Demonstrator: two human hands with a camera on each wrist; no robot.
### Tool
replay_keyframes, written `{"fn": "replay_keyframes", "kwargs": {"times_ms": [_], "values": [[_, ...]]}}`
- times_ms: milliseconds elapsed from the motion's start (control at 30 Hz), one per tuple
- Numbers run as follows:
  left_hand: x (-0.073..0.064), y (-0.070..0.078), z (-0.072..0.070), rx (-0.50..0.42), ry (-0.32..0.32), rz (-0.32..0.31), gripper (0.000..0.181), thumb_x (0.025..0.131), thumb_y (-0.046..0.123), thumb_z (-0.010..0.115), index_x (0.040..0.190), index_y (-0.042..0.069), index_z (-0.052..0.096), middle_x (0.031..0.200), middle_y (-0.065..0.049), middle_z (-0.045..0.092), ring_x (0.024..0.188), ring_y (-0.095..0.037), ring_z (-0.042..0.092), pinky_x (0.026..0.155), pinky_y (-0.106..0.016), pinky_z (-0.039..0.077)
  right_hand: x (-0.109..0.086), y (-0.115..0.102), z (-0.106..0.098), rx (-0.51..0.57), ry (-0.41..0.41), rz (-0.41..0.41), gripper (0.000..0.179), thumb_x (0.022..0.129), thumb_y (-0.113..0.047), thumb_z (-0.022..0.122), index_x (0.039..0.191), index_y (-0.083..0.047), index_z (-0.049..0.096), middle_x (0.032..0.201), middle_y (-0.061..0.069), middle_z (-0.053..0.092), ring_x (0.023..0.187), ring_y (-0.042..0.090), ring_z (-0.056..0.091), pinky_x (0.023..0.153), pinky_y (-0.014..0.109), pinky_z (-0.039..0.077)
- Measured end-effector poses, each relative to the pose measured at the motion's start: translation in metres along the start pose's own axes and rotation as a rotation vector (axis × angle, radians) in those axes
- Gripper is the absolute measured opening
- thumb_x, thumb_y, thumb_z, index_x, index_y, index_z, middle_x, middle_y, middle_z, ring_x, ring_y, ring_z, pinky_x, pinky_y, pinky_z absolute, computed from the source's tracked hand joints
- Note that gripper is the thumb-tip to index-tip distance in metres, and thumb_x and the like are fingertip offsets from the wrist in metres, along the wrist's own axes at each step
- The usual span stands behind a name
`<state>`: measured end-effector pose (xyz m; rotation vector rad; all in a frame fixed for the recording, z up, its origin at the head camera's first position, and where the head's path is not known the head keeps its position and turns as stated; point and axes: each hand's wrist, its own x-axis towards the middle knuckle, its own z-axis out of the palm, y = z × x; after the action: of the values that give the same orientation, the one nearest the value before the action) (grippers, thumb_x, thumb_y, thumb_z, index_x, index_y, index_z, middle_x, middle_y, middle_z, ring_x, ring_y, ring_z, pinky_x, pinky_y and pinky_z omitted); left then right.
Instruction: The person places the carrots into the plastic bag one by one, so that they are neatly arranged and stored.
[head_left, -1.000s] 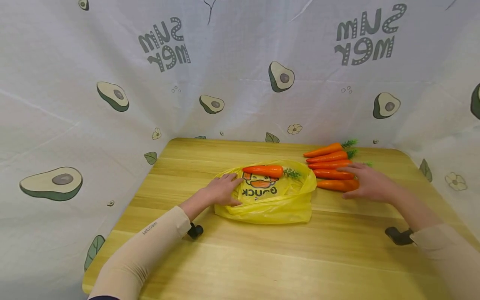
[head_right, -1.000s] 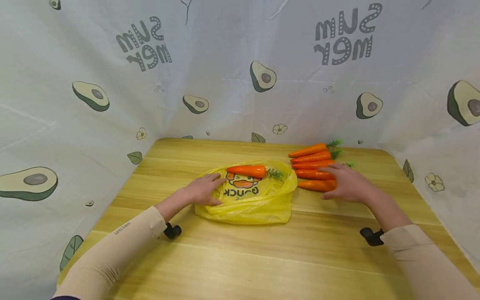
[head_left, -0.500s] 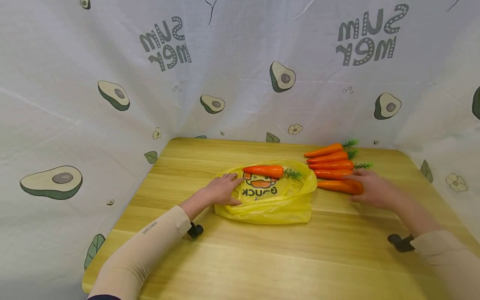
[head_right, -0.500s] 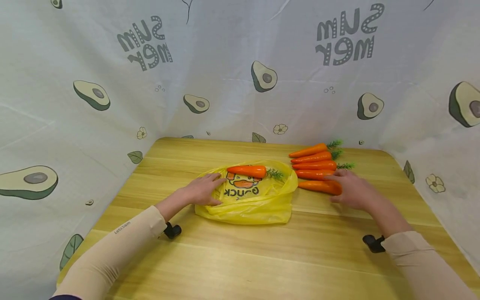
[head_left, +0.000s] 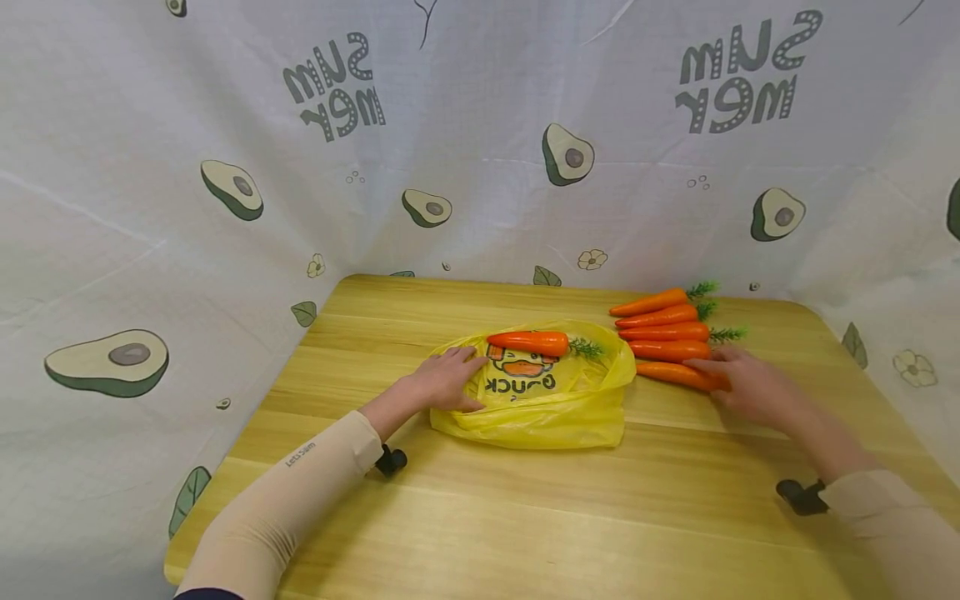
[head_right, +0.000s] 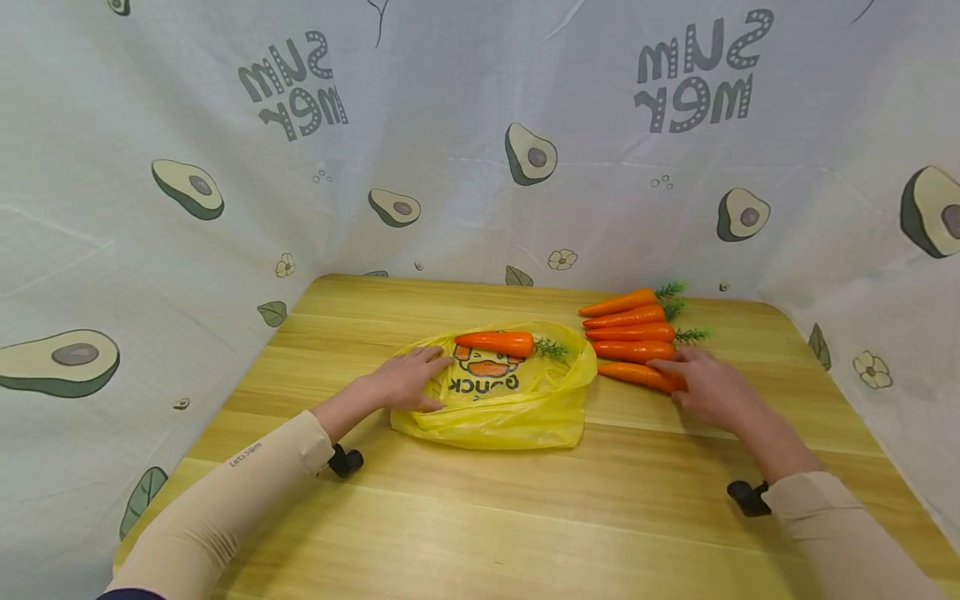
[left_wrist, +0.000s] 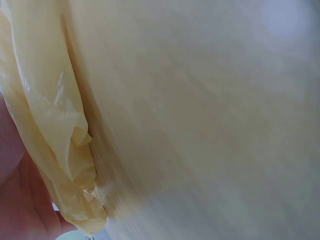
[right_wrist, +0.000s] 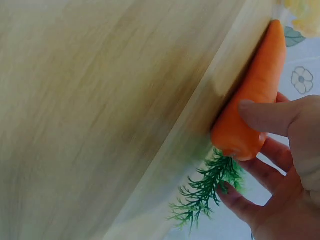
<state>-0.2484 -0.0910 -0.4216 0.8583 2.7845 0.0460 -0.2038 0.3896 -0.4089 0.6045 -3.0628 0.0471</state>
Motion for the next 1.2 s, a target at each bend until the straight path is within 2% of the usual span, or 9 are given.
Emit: {"fn": "replay_keyframes", "kwargs": {"times_ms": [200,433,600,767,900,967,1200], "values": [[0.002,-0.001,0.001,0.008,0.002,0.001,0.086,0.09,0.058,0.068,0.159,0.02,0.034,0.164,-0.011,0.029,0.15,-0.032,0.031,0.114,-0.056,0.036,0.0,0.002,0.002,0.001,0.02,-0.014,0.053,0.081,-0.003,0.077,0.133,-0.004,0.065,0.111,0.026,0.061,0.097,0.045,0.062,0.08,0.062,0.053],[0.002,-0.001,0.004,0.01,0.004,0.003,0.086,0.09,0.058,0.068,0.159,0.021,0.034,0.164,-0.011,0.029,0.15,-0.032,0.031,0.114,-0.056,0.037,0.0,0.004,0.001,0.06,-0.012,-0.001,0.053,0.083,-0.003,0.074,0.135,-0.002,0.061,0.123,0.038,0.056,0.108,0.058,0.057,0.086,0.069,0.048],[0.002,-0.001,0.002,0.007,0.003,0.003,0.085,0.09,0.058,0.068,0.158,0.02,0.034,0.163,-0.011,0.03,0.149,-0.032,0.031,0.114,-0.056,0.037,0.003,0.0,-0.009,0.095,-0.002,-0.026,0.053,0.084,-0.001,0.073,0.136,0.001,0.06,0.124,0.041,0.055,0.109,0.06,0.056,0.088,0.07,0.047],[0.002,-0.001,0.002,0.005,0.002,0.003,0.086,0.09,0.058,0.068,0.158,0.02,0.034,0.163,-0.011,0.03,0.149,-0.032,0.031,0.114,-0.056,0.037,0.007,-0.007,-0.021,0.081,0.03,-0.048,0.052,0.083,-0.002,0.075,0.134,0.001,0.062,0.119,0.038,0.06,0.098,0.054,0.062,0.083,0.066,0.051],[0.003,-0.002,0.003,0.003,0.001,0.003,0.086,0.09,0.059,0.068,0.158,0.021,0.034,0.164,-0.011,0.029,0.15,-0.033,0.03,0.114,-0.056,0.037,0.01,-0.007,-0.027,0.082,0.019,-0.038,0.053,0.084,-0.003,0.076,0.135,0.0,0.061,0.112,0.031,0.062,0.084,0.037,0.064,0.074,0.058,0.054],[0.003,-0.002,0.003,0.003,-0.001,0.002,0.086,0.09,0.059,0.068,0.159,0.021,0.033,0.164,-0.011,0.028,0.15,-0.032,0.03,0.115,-0.056,0.036,0.01,-0.005,-0.031,0.083,0.013,-0.031,0.053,0.085,-0.003,0.075,0.135,0.0,0.06,0.112,0.03,0.062,0.082,0.034,0.063,0.073,0.057,0.055],[0.003,-0.003,0.002,0.0,-0.001,0.004,0.085,0.09,0.058,0.068,0.159,0.021,0.033,0.164,-0.011,0.029,0.15,-0.033,0.03,0.114,-0.057,0.037,0.013,0.001,-0.047,0.065,-0.003,0.018,0.055,0.087,-0.006,0.073,0.139,0.001,0.056,0.122,0.036,0.058,0.098,0.052,0.063,0.082,0.066,0.051]]}}
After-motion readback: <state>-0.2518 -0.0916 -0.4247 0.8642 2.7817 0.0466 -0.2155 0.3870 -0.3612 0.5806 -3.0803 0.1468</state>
